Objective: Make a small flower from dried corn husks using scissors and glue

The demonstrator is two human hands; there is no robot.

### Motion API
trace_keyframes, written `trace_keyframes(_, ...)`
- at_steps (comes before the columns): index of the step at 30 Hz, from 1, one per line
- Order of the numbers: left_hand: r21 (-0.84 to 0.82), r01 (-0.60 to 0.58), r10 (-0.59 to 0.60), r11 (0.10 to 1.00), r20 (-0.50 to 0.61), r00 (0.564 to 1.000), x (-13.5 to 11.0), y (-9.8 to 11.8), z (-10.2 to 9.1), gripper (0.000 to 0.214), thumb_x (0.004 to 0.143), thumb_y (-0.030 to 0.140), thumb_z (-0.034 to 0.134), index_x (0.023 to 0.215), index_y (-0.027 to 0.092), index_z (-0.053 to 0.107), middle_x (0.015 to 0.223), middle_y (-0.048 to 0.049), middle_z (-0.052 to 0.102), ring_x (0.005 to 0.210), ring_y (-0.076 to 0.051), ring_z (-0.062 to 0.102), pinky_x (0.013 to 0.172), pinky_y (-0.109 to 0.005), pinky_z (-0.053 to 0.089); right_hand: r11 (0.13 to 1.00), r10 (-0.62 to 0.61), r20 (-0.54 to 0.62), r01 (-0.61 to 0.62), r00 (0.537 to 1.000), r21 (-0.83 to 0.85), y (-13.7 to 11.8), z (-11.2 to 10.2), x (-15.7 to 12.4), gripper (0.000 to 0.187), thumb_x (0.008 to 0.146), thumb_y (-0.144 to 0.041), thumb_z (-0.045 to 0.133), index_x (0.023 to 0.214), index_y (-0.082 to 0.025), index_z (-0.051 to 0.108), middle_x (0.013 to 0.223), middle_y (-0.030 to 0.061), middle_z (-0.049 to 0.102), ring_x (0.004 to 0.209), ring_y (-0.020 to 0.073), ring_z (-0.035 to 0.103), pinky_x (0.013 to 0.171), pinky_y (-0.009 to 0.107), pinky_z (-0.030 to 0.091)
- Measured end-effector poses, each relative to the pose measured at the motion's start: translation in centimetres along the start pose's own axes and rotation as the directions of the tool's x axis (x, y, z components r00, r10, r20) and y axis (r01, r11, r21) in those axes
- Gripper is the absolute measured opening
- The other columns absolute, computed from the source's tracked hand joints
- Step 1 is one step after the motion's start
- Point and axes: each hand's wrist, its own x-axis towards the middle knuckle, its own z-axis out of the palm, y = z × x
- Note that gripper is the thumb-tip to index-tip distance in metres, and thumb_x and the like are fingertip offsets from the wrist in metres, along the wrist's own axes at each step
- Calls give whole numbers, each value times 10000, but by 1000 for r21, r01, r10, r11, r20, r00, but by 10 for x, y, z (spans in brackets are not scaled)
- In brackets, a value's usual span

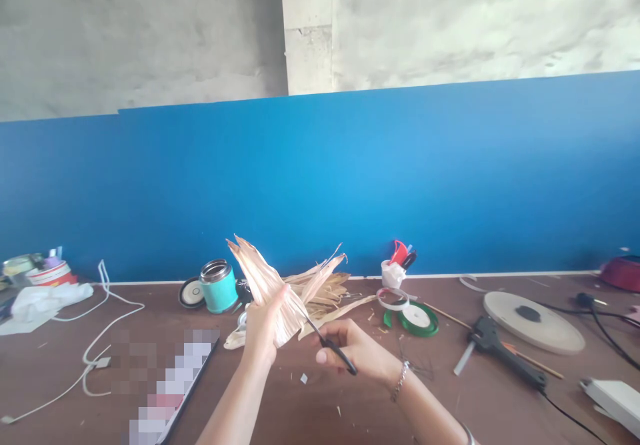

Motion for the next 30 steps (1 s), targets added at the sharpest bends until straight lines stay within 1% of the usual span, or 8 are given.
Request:
trace_keyframes(3, -7, -1, 1, 1000, -1, 1000, -1, 2, 0, 438, 571, 274, 818, 946, 95, 682, 856, -100, 739, 836, -250, 688, 644, -283, 536, 1000, 1, 6, 0, 1000, -14, 0, 0, -1, 535, 593, -541, 749, 892, -106, 663, 565, -28, 529, 455, 65, 457, 400, 162, 340)
trace_keyframes(7, -12, 5, -5, 1000, -17, 1000, -2, 2, 0, 437, 568, 279, 820, 938, 91, 683, 850, -104, 740, 827, -257, 690, 645, -296, 539, 999, -4, -4, 4, 1000, -36, 1, -1, -1, 505, 614, -531, 740, 886, -112, 665, 544, -38, 518, 433, 56, 440, 389, 157, 329)
trace_keyframes(12, -27, 0, -1, 1000, -33, 999, -3, 1, 0, 448, 579, 271, 816, 972, 111, 672, 903, -102, 736, 861, -255, 686, 702, -317, 543, 999, -7, -29, 6, 1000, -38, 1, 0, 0, 479, 619, -518, 740, 873, -118, 667, 523, -43, 507, 424, 56, 424, 374, 158, 316)
trace_keyframes(15, -39, -19, 18, 999, -38, 999, 0, -3, 0, 447, 586, 279, 813, 977, 116, 670, 913, -105, 733, 868, -262, 685, 708, -330, 549, 999, 9, -49, -12, 999, -49, 0, 1, 0, 476, 610, -513, 745, 869, -121, 667, 531, -41, 512, 429, 58, 424, 369, 158, 319)
trace_keyframes(19, -74, -59, 55, 995, -60, 997, 3, -9, 1, 432, 595, 287, 809, 966, 113, 671, 950, -120, 724, 897, -268, 678, 729, -339, 550, 999, 2, -59, -4, 998, -44, -1, 2, -1, 468, 610, -504, 747, 863, -120, 661, 536, -43, 507, 436, 54, 410, 367, 155, 319)
trace_keyframes(24, -92, -34, 25, 995, -95, 995, -2, -6, 4, 381, 607, 244, 801, 939, 109, 672, 940, -120, 723, 889, -263, 680, 738, -339, 555, 999, -14, -74, 10, 997, -49, -3, 4, 0, 457, 605, -497, 752, 841, -118, 654, 526, -49, 497, 421, 49, 389, 360, 160, 310)
trace_keyframes(27, -123, -35, 22, 992, -109, 994, -7, -3, 7, 334, 620, 221, 791, 911, 106, 675, 918, -116, 725, 880, -257, 683, 732, -333, 561, 999, -3, -92, -1, 996, -49, -3, 5, 0, 461, 586, -490, 766, 831, -117, 651, 509, -55, 489, 414, 49, 388, 358, 161, 305)
trace_keyframes(30, -159, -30, 7, 987, -144, 989, -9, -4, 9, 317, 623, 218, 789, 896, 104, 674, 897, -115, 725, 879, -259, 683, 736, -340, 562, 999, 7, -113, -12, 994, -43, 0, 6, 2, 456, 576, -481, 774, 825, -119, 652, 473, -66, 468, 405, 52, 389, 359, 162, 301)
